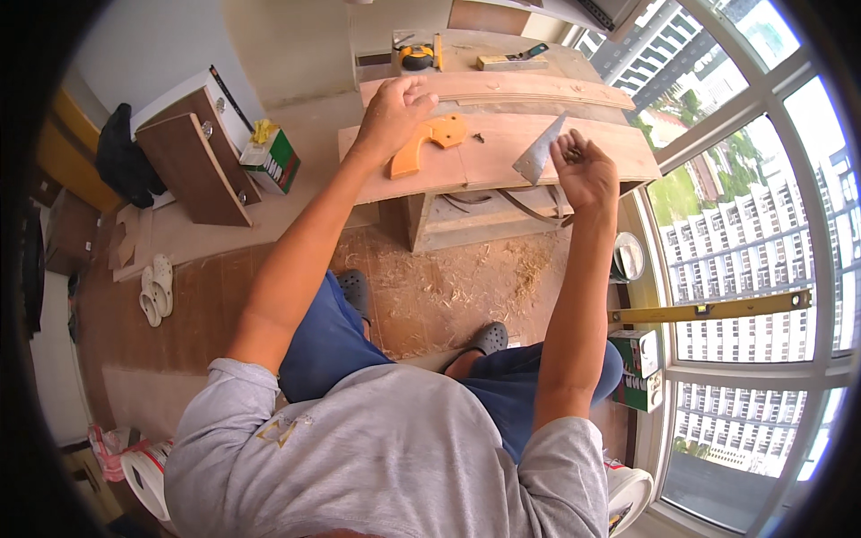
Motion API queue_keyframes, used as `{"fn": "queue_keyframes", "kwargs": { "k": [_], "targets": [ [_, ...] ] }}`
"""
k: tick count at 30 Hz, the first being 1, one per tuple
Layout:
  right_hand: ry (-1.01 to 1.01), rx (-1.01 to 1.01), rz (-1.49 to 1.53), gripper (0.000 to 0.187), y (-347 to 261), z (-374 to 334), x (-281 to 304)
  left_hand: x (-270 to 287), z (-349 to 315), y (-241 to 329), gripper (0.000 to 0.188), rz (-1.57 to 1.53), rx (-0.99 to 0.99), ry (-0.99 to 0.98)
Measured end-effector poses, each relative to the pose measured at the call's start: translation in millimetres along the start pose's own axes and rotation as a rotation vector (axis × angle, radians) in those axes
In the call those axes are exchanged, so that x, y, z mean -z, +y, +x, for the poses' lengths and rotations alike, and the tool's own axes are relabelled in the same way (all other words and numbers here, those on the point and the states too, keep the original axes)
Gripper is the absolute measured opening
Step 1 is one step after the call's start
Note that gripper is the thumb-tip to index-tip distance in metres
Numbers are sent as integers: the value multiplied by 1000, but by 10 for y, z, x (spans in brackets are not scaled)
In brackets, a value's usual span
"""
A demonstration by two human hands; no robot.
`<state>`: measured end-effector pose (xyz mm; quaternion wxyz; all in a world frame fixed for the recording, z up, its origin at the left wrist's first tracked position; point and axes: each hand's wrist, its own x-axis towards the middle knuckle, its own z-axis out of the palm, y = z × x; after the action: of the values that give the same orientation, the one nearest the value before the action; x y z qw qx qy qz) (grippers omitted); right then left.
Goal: The person moves wood panels on a workbench and then assembles a hand saw by fitting a metal blade into a wooden handle and tightening the hardware by hand and with pliers.
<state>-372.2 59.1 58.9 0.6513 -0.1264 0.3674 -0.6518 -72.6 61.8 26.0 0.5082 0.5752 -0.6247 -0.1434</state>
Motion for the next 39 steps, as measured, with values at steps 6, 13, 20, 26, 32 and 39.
{"fn": "queue_keyframes", "kwargs": {
  "k": [6, 13, 20, 26, 32, 39],
  "targets": [
    [129, 27, -562, 37, 76, -74, 721, -154, -514, 654, 40, -190, -128, -299],
    [80, 189, -841, 39, 570, 10, 868, -248, -854, 1040, 37, -282, -176, -481],
    [-218, 161, -584, 20, 569, -1156, 515, 148, -1297, 771, 58, -744, 347, -531],
    [-597, 274, -1158, 34, 992, -1552, 473, 134, -1181, 721, 49, -1240, 509, -436],
    [-869, -309, -814, 26, 881, -862, 940, 223, -1169, 689, 34, -1349, 655, -327],
    [-912, 132, -1710, 24, 1262, -742, 1494, -142, -1091, 805, 31, -1220, 599, -699]
  ]
}}
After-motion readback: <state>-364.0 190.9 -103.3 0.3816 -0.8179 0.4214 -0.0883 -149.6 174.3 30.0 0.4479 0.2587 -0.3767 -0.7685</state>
